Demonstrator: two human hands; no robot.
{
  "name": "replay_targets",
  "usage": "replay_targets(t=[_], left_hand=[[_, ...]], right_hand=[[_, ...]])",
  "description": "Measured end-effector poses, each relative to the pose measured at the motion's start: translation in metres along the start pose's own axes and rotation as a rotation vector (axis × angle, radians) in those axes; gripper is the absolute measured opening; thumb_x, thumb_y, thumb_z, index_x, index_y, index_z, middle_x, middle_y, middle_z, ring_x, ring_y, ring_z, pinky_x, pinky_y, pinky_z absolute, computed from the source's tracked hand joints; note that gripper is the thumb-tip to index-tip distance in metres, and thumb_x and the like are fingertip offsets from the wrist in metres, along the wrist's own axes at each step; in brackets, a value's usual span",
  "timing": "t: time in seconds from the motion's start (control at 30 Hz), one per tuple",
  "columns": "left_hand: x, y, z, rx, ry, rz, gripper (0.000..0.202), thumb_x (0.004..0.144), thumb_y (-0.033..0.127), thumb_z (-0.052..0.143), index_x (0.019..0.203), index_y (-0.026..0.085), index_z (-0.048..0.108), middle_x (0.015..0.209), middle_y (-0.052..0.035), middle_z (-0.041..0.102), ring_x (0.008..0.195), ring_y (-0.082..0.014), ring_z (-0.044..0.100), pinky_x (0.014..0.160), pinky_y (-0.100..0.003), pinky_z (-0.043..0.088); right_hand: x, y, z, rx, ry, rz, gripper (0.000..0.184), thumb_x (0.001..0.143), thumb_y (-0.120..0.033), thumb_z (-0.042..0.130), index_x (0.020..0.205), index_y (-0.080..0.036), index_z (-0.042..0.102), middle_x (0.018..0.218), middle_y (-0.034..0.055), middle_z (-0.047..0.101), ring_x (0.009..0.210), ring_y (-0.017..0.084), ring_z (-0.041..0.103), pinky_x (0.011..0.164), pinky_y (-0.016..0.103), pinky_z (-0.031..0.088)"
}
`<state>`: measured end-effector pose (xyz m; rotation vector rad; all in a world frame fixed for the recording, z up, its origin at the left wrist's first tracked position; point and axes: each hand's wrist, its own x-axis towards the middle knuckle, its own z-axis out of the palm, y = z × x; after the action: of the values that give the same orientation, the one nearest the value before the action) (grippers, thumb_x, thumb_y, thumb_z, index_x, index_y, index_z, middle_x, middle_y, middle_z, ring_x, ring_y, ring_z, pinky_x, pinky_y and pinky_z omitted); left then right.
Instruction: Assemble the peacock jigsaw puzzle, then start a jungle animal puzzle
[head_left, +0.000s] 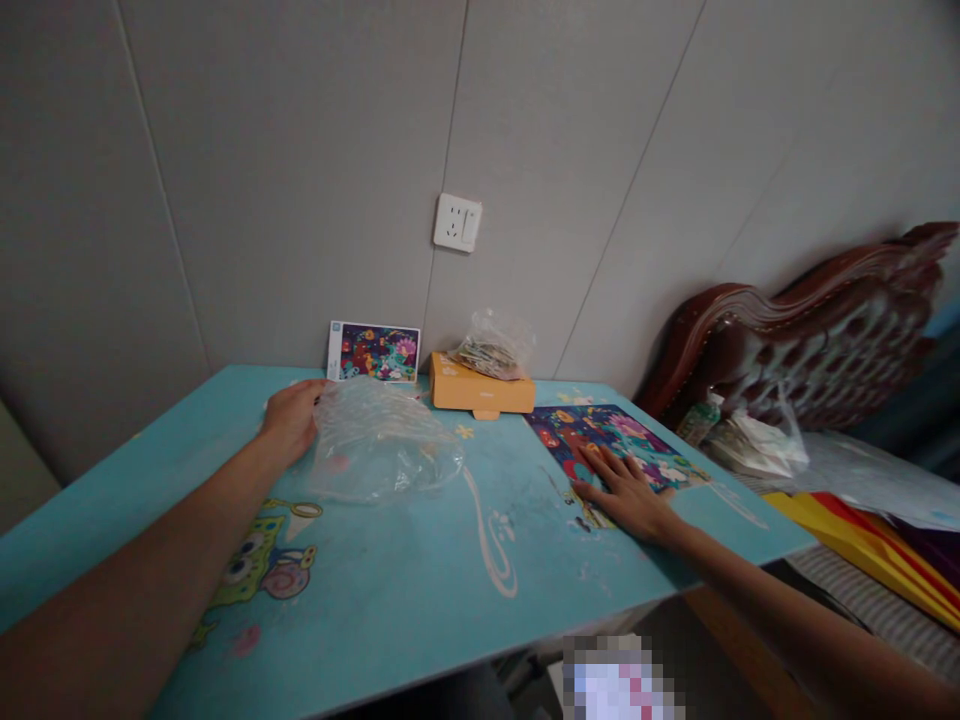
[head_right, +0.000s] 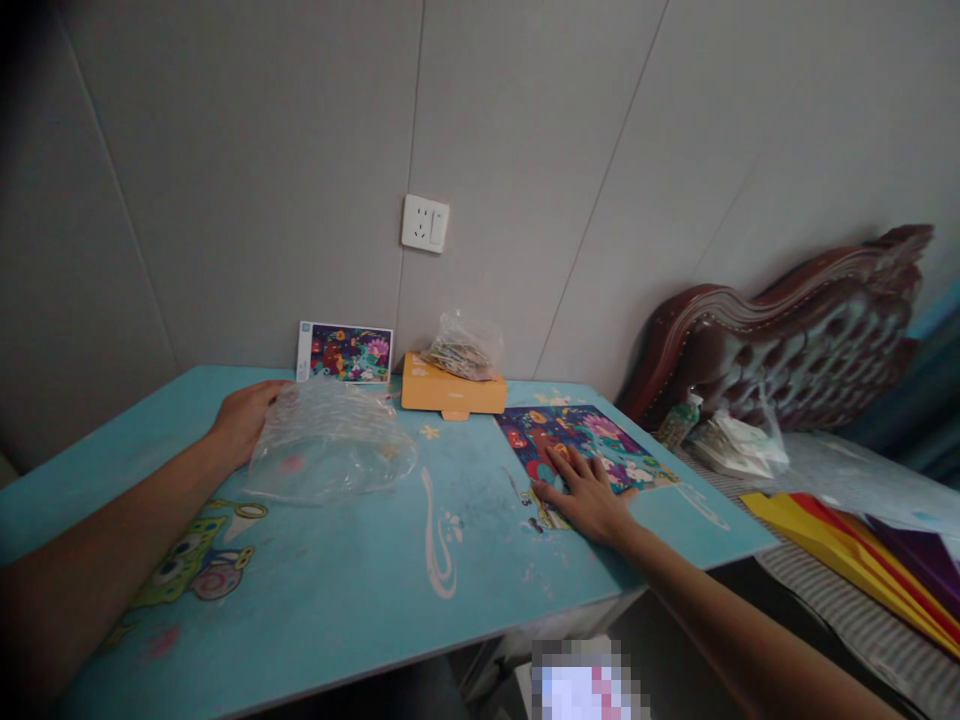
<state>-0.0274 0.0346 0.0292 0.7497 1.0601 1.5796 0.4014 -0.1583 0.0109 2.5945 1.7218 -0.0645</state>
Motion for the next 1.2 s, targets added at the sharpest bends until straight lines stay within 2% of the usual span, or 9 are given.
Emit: replay_targets(t=[0.13, 0.3, 0.63, 0.83, 1.03, 1.2], left_hand=[[-0.003, 0.002, 0.000, 0.051, -0.012, -0.009, 0.012, 0.058, 0.006, 0.058, 0.064, 0.013, 0.066, 0.048, 0.0002, 0.059, 0.040, -0.0122, 0.051, 0.039, -0.021, 0.040], [-0.006, 0.004, 0.002, 0.090, 0.000, 0.005, 0.013, 0.057, 0.006, 0.058, 0.063, 0.012, 0.066, 0.048, 0.0004, 0.059, 0.040, -0.0116, 0.051, 0.040, -0.020, 0.040], [-0.006, 0.002, 0.002, 0.100, 0.000, -0.018, 0.012, 0.056, 0.007, 0.060, 0.064, 0.013, 0.066, 0.047, 0.0005, 0.058, 0.039, -0.0119, 0.050, 0.039, -0.021, 0.040], [-0.007, 0.003, 0.002, 0.124, -0.001, -0.019, 0.012, 0.056, 0.008, 0.059, 0.064, 0.014, 0.066, 0.046, 0.0011, 0.058, 0.040, -0.0123, 0.050, 0.040, -0.021, 0.041], [-0.004, 0.002, 0.002, 0.145, -0.004, 0.000, 0.013, 0.055, 0.010, 0.059, 0.064, 0.015, 0.066, 0.048, 0.0012, 0.059, 0.042, -0.0131, 0.051, 0.041, -0.022, 0.043], [-0.007, 0.005, 0.002, 0.155, 0.001, -0.016, 0.014, 0.054, 0.009, 0.059, 0.064, 0.016, 0.066, 0.050, 0.0009, 0.060, 0.043, -0.0132, 0.051, 0.042, -0.022, 0.044]], right_hand=[[-0.004, 0.002, 0.002, -0.011, 0.012, 0.029, 0.084, 0.081, -0.081, 0.020, 0.152, -0.038, 0.011, 0.161, 0.0003, 0.009, 0.145, 0.042, 0.006, 0.099, 0.082, 0.014], [-0.005, 0.006, 0.000, -0.016, 0.010, 0.079, 0.083, 0.081, -0.081, 0.019, 0.152, -0.039, 0.009, 0.161, -0.0010, 0.007, 0.145, 0.040, 0.007, 0.103, 0.078, 0.014], [0.011, 0.009, 0.001, -0.018, 0.011, 0.125, 0.087, 0.079, -0.083, 0.022, 0.153, -0.037, 0.011, 0.161, 0.0014, 0.008, 0.144, 0.042, 0.007, 0.102, 0.079, 0.014], [0.025, 0.026, 0.004, -0.022, 0.030, 0.086, 0.084, 0.081, -0.080, 0.023, 0.152, -0.038, 0.013, 0.160, 0.0018, 0.009, 0.144, 0.043, 0.010, 0.102, 0.078, 0.017], [0.044, 0.051, 0.006, -0.031, 0.015, 0.015, 0.080, 0.083, -0.078, 0.024, 0.152, -0.039, 0.011, 0.160, -0.0004, 0.008, 0.144, 0.041, 0.009, 0.103, 0.078, 0.014], [0.054, 0.062, 0.008, -0.033, 0.005, 0.001, 0.080, 0.083, -0.077, 0.024, 0.152, -0.039, 0.009, 0.161, -0.0001, 0.006, 0.145, 0.040, 0.007, 0.104, 0.077, 0.014]])
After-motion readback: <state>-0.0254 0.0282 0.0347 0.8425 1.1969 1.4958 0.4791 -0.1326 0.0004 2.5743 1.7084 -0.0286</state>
